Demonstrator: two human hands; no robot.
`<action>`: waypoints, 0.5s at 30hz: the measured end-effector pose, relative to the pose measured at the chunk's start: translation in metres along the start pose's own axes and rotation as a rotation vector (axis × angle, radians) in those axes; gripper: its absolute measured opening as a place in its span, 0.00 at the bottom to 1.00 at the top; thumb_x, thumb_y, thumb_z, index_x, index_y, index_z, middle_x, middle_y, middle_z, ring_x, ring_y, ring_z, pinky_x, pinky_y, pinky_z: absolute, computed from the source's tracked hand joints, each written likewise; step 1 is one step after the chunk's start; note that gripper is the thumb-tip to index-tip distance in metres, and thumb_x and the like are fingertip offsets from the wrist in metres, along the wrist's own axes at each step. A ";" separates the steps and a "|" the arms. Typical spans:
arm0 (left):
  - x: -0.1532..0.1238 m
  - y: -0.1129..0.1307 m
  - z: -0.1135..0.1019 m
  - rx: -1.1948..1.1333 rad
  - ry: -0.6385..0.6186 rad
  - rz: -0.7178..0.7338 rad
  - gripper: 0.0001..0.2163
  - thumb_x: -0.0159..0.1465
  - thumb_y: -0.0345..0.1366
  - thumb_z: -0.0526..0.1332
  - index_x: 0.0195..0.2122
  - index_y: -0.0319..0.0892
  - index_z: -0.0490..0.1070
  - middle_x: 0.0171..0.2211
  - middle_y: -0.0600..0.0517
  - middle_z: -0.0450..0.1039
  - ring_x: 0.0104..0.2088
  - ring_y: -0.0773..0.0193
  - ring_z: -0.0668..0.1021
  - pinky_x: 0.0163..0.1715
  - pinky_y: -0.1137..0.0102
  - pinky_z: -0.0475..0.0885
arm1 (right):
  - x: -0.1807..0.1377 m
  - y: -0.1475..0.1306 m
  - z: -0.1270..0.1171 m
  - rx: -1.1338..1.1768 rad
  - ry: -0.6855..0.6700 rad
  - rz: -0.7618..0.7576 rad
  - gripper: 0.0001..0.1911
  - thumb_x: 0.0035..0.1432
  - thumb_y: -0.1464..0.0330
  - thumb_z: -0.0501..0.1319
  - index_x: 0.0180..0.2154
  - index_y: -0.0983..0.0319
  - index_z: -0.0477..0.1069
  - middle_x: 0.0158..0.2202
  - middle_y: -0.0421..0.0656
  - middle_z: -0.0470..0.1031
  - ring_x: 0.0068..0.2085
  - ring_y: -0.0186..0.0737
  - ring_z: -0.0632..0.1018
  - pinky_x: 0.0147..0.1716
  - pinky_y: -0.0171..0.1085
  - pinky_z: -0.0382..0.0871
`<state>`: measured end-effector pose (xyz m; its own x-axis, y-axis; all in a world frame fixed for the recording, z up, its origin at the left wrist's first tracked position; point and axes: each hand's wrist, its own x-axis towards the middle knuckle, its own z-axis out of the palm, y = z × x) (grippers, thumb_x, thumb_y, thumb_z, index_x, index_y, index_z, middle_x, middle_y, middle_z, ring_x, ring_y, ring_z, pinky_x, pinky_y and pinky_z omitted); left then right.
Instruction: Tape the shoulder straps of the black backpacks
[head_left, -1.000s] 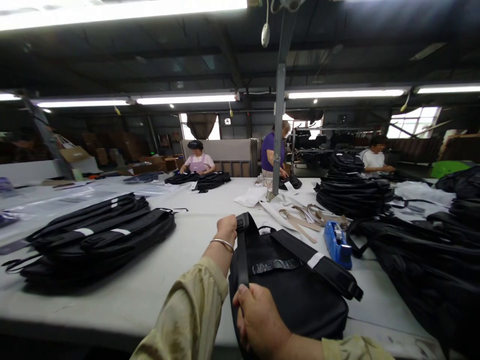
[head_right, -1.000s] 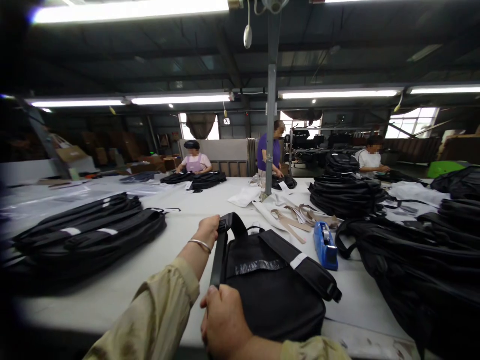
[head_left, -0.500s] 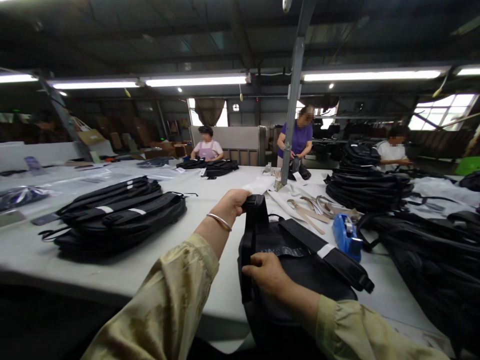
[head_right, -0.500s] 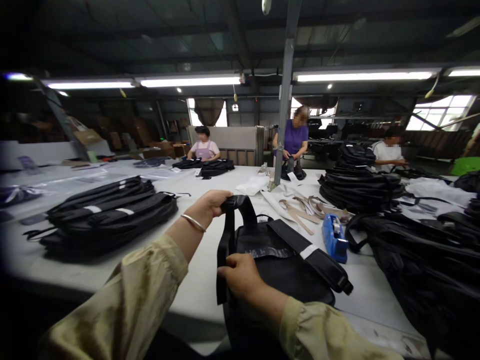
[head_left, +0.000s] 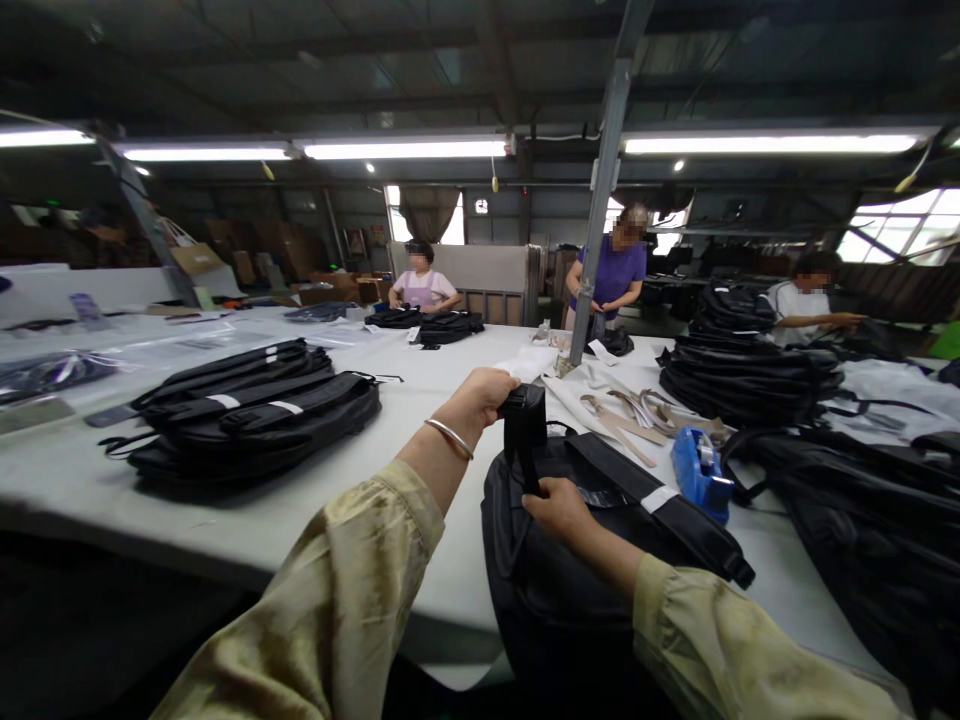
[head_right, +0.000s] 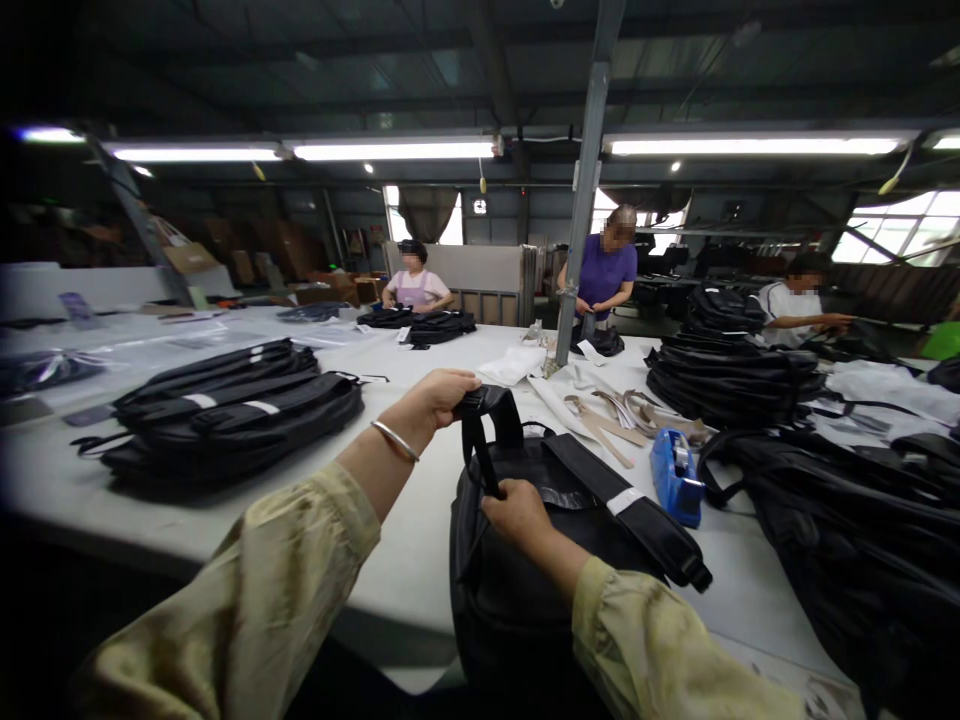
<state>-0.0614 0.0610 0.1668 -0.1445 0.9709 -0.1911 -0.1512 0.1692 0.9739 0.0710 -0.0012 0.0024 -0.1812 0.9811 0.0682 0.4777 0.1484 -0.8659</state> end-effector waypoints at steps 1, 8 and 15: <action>-0.001 -0.001 -0.003 0.009 -0.003 0.000 0.08 0.62 0.22 0.61 0.26 0.37 0.69 0.19 0.59 0.66 0.19 0.71 0.70 0.20 0.75 0.67 | -0.001 0.003 -0.001 -0.024 0.000 -0.018 0.09 0.51 0.67 0.60 0.22 0.63 0.73 0.21 0.41 0.71 0.25 0.37 0.68 0.28 0.37 0.57; -0.002 -0.007 -0.013 -0.035 -0.002 -0.032 0.10 0.65 0.31 0.62 0.26 0.38 0.67 0.21 0.59 0.66 0.19 0.72 0.69 0.20 0.76 0.67 | -0.012 -0.014 -0.009 -0.004 0.091 -0.256 0.13 0.53 0.70 0.60 0.41 0.63 0.76 0.36 0.45 0.76 0.35 0.40 0.73 0.37 0.38 0.65; 0.002 -0.009 -0.007 -0.112 -0.015 -0.004 0.10 0.66 0.35 0.63 0.29 0.38 0.69 0.22 0.59 0.68 0.20 0.72 0.70 0.21 0.75 0.69 | -0.004 -0.072 -0.031 0.069 0.382 -0.431 0.10 0.58 0.66 0.59 0.39 0.62 0.76 0.35 0.45 0.74 0.35 0.39 0.73 0.39 0.38 0.67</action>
<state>-0.0677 0.0605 0.1568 -0.1287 0.9730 -0.1918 -0.2603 0.1535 0.9533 0.0642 -0.0124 0.0801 -0.0177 0.8108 0.5850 0.3697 0.5490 -0.7496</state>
